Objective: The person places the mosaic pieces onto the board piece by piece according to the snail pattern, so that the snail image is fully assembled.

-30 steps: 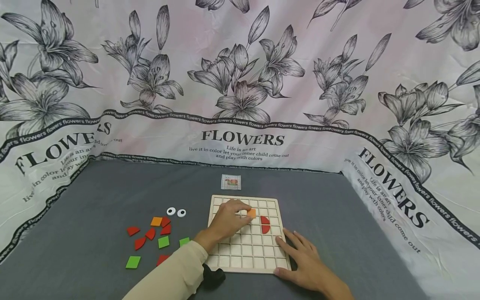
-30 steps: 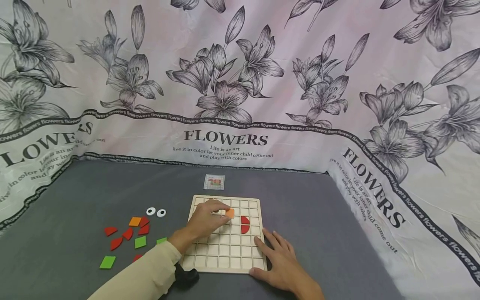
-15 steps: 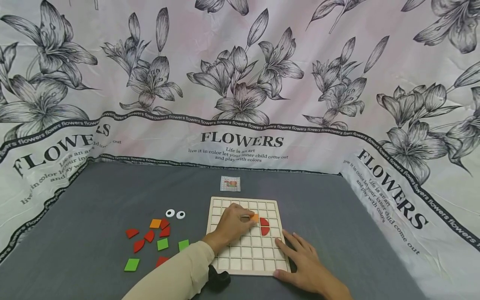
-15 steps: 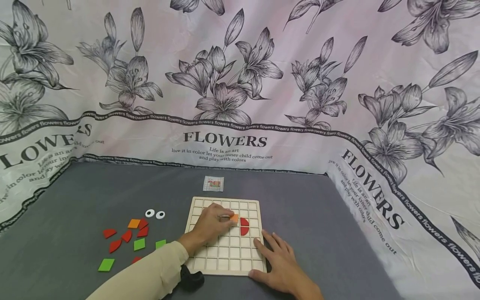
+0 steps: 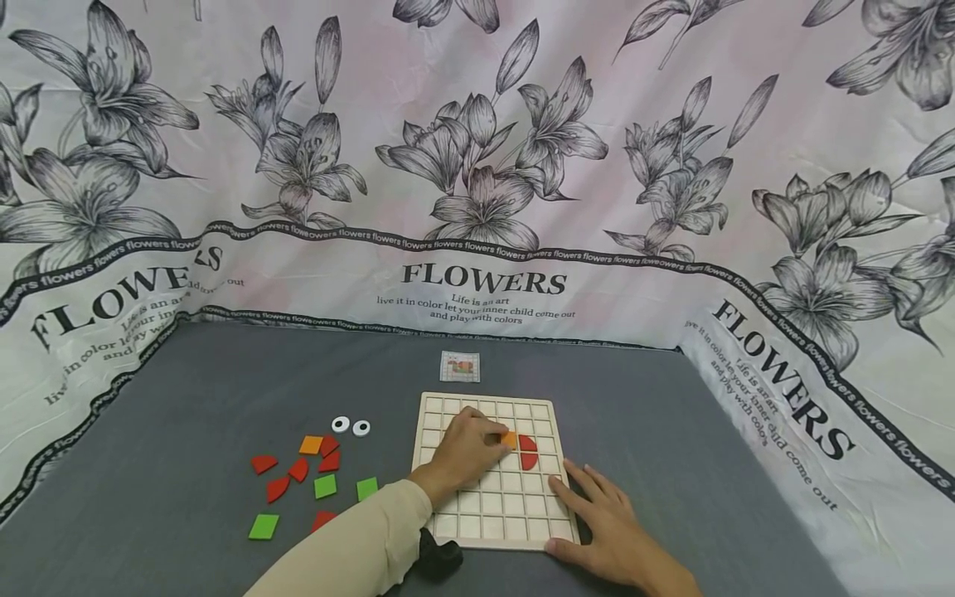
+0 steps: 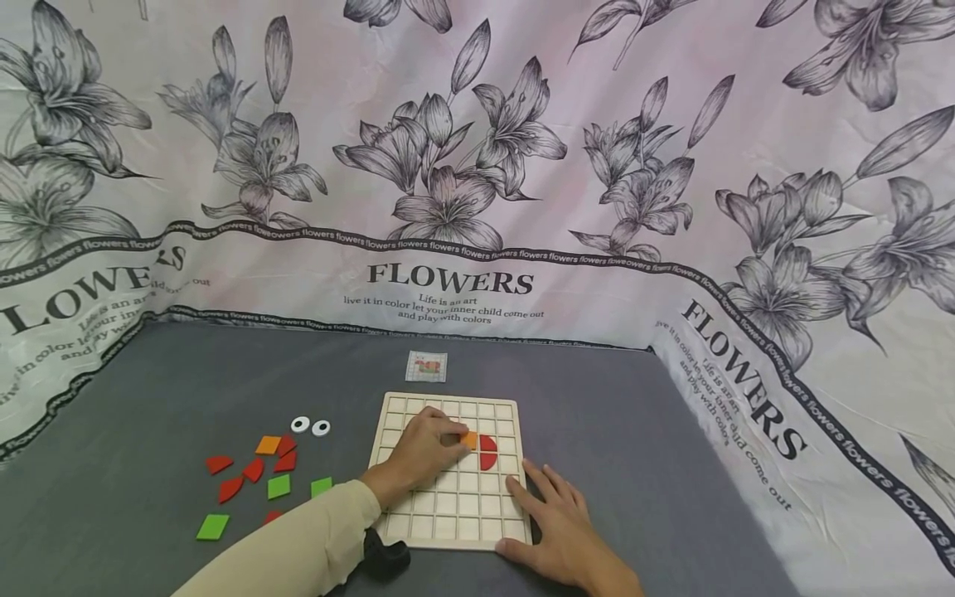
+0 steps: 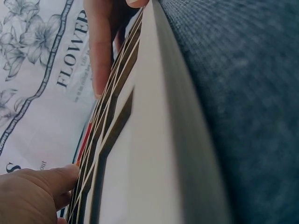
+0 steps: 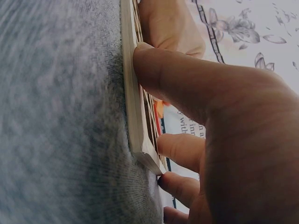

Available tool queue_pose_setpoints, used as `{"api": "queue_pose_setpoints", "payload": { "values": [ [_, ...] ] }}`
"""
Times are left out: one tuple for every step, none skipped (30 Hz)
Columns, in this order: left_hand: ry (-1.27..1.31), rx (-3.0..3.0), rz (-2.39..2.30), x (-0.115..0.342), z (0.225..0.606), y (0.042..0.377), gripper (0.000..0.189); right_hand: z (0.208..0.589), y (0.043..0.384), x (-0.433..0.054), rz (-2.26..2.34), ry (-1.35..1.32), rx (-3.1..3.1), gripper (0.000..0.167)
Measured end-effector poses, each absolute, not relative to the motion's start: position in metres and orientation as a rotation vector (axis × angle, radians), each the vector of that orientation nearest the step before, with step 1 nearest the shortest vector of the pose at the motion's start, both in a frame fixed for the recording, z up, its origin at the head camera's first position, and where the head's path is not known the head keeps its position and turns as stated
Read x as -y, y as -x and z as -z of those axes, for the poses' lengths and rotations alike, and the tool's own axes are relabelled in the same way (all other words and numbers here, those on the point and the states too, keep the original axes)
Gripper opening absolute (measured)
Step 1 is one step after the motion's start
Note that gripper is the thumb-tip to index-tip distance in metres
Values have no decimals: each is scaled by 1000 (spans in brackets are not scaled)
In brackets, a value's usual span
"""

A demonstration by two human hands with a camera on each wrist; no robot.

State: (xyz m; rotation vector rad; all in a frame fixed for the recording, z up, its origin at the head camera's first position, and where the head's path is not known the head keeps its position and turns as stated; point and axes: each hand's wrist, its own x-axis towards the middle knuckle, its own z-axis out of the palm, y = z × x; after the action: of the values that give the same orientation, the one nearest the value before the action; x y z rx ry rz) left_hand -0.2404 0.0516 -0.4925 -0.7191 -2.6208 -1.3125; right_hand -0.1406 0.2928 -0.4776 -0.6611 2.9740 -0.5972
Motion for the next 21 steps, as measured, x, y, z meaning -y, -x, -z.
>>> {"api": "queue_pose_setpoints", "payload": {
  "values": [
    [716, 2625, 1307, -52, 492, 240, 25, 478, 141, -293, 598, 662, -2976, 78],
    [715, 2629, 1302, -52, 492, 240, 25, 478, 140, -293, 607, 663, -2976, 78],
    [714, 2632, 1300, -52, 492, 240, 25, 478, 140, -293, 608, 664, -2979, 78],
    [711, 2635, 1299, -52, 491, 239, 26, 478, 140, -293, 610, 665, -2981, 78],
    [709, 2636, 1297, -52, 491, 239, 26, 478, 141, -294, 611, 665, -2981, 78],
    [708, 2636, 1295, -52, 491, 239, 26, 478, 141, -294, 613, 663, -2980, 77],
    [707, 2635, 1295, -52, 492, 239, 26, 479, 141, -294, 615, 660, -2977, 77],
    [706, 2634, 1296, -52, 492, 239, 26, 479, 141, -294, 623, 655, -2972, 77],
    [706, 2632, 1301, -51, 492, 239, 27, 479, 141, -294, 625, 653, -2970, 77],
    [707, 2629, 1304, -51, 492, 239, 27, 479, 141, -294, 633, 647, -2964, 77],
    [709, 2626, 1305, -51, 492, 238, 27, 479, 141, -294, 639, 643, -2959, 77],
    [709, 2626, 1306, -50, 492, 238, 27, 479, 141, -294, 644, 640, -2956, 77],
    [709, 2624, 1306, -50, 491, 238, 27, 479, 141, -294, 650, 637, -2954, 77],
    [709, 2624, 1306, -50, 491, 238, 27, 479, 141, -293, 653, 637, -2952, 77],
    [709, 2624, 1310, -50, 491, 237, 26, 479, 141, -293, 653, 636, -2952, 77],
    [710, 2623, 1310, -50, 491, 238, 26, 479, 141, -293, 652, 635, -2953, 77],
    [712, 2623, 1310, -50, 491, 238, 25, 479, 141, -293, 648, 635, -2956, 77],
    [714, 2621, 1308, -50, 491, 238, 24, 479, 141, -293, 648, 634, -2955, 77],
    [715, 2620, 1310, -51, 491, 238, 23, 479, 141, -293, 646, 633, -2956, 78],
    [715, 2620, 1311, -51, 491, 238, 23, 479, 141, -293, 643, 630, -2957, 78],
    [718, 2618, 1309, -51, 492, 239, 23, 479, 141, -293, 639, 629, -2959, 78]
  ]
}}
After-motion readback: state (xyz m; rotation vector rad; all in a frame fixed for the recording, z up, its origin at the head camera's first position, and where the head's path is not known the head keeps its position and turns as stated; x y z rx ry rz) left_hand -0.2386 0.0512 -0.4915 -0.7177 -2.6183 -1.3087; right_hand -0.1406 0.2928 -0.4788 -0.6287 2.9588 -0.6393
